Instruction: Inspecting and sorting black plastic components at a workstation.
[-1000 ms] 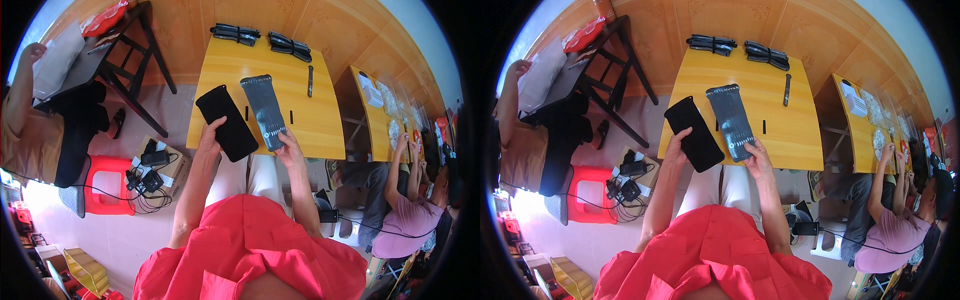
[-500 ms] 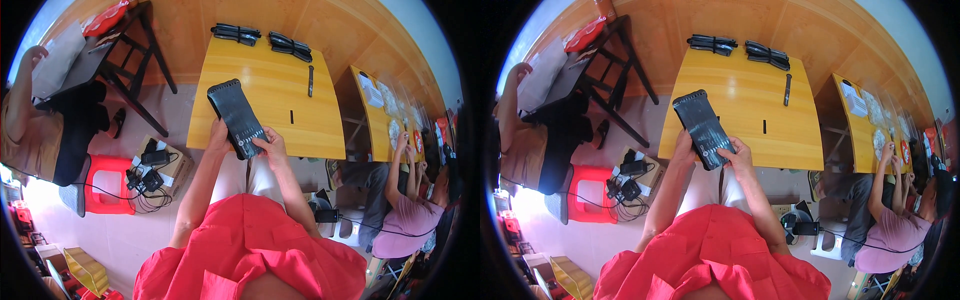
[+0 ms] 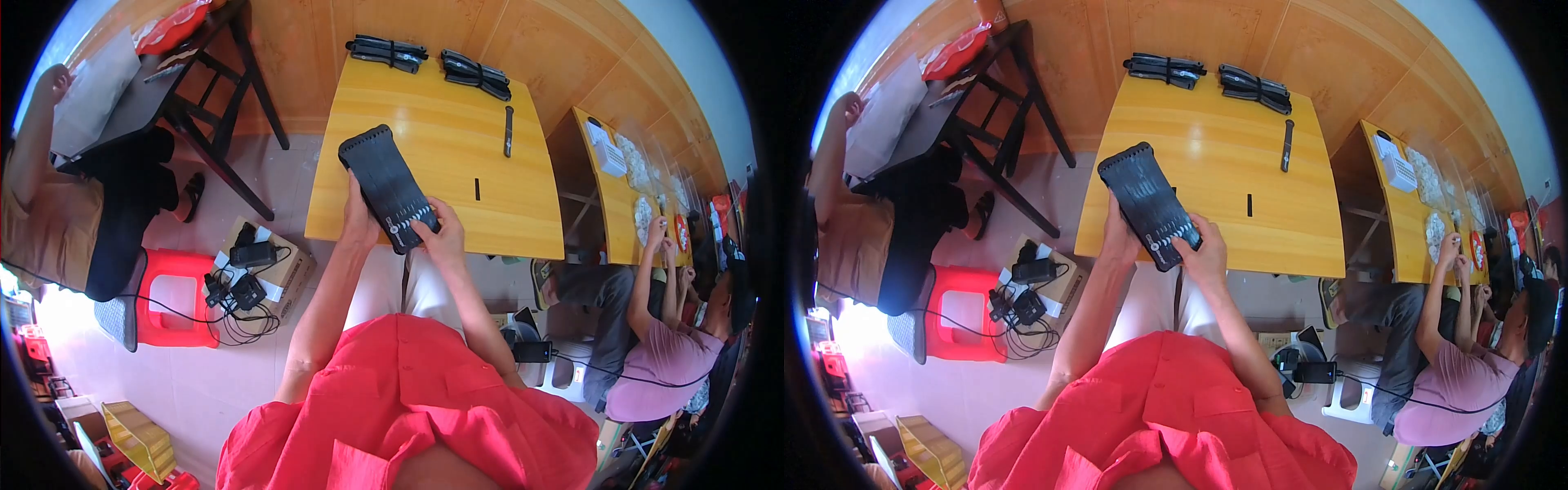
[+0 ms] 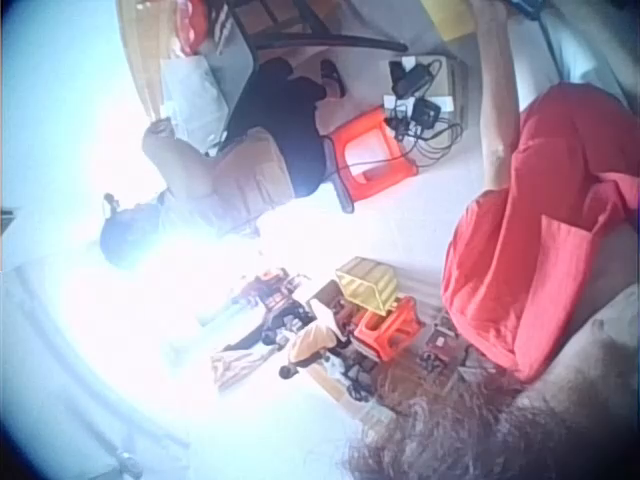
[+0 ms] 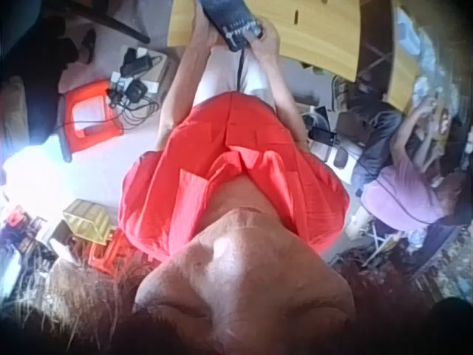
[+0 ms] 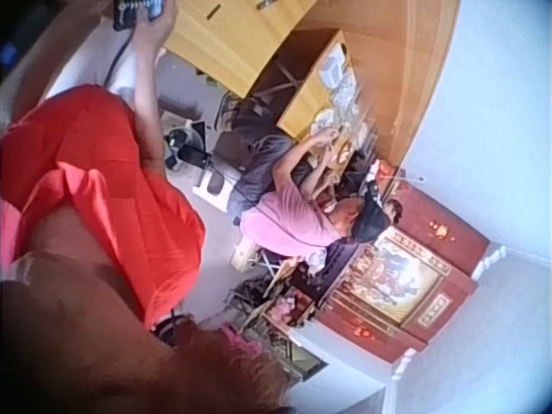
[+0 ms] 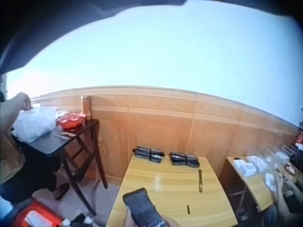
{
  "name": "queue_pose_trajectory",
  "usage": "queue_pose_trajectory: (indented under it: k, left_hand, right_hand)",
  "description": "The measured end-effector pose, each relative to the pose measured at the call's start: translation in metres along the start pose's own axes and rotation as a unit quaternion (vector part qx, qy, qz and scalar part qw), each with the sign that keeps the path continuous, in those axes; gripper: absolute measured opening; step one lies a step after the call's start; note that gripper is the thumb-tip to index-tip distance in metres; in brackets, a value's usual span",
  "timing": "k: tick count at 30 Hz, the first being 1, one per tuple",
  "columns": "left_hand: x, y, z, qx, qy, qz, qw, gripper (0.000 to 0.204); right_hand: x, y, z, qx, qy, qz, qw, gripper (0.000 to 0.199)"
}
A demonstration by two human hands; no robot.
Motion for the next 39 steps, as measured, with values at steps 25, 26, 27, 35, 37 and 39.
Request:
queue_pose_trajectory:
  k: [25, 26, 27, 35, 37, 39]
  left_hand:
    - [-0.003, 0.006, 0.002, -0.067, -0.081, -0.040, 0.994, 0.031]
    - [-0.005, 0.008, -0.002, -0.095, -0.115, -0.038, 0.988, 0.033]
    - [-0.006, 0.010, -0.007, -0.122, -0.148, -0.035, 0.981, 0.034]
    - [0.005, 0.009, -0.004, -0.093, -0.193, -0.011, 0.977, 0.037]
    - [0.005, 0.006, -0.001, -0.008, -0.128, 0.022, 0.992, 0.041]
    - [-0.010, -0.001, -0.012, 0.044, -0.114, 0.022, 0.992, 0.044]
  right_hand:
    - [0.029, 0.022, -0.014, -0.054, -0.042, -0.125, 0.990, 0.065]
    - [0.025, 0.026, -0.024, -0.040, 0.039, -0.071, 0.996, 0.061]
    - [0.023, 0.024, -0.027, -0.042, 0.040, -0.070, 0.996, 0.061]
    - [0.004, 0.024, -0.005, 0.058, 0.318, 0.105, 0.941, 0.039]
    - [0.009, 0.031, -0.009, 0.046, 0.342, 0.076, 0.935, 0.036]
    - [0.007, 0.038, -0.023, 0.058, 0.337, 0.022, 0.940, 0.034]
Point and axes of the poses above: each hand's wrist, its own y-axis towards the middle knuckle, its own z-axis out of the palm, x = y × z, the point moved 2 cm from there along y, towards the middle knuckle, and after that the axes turned 2 degrees about x, right-handed, at the moved point
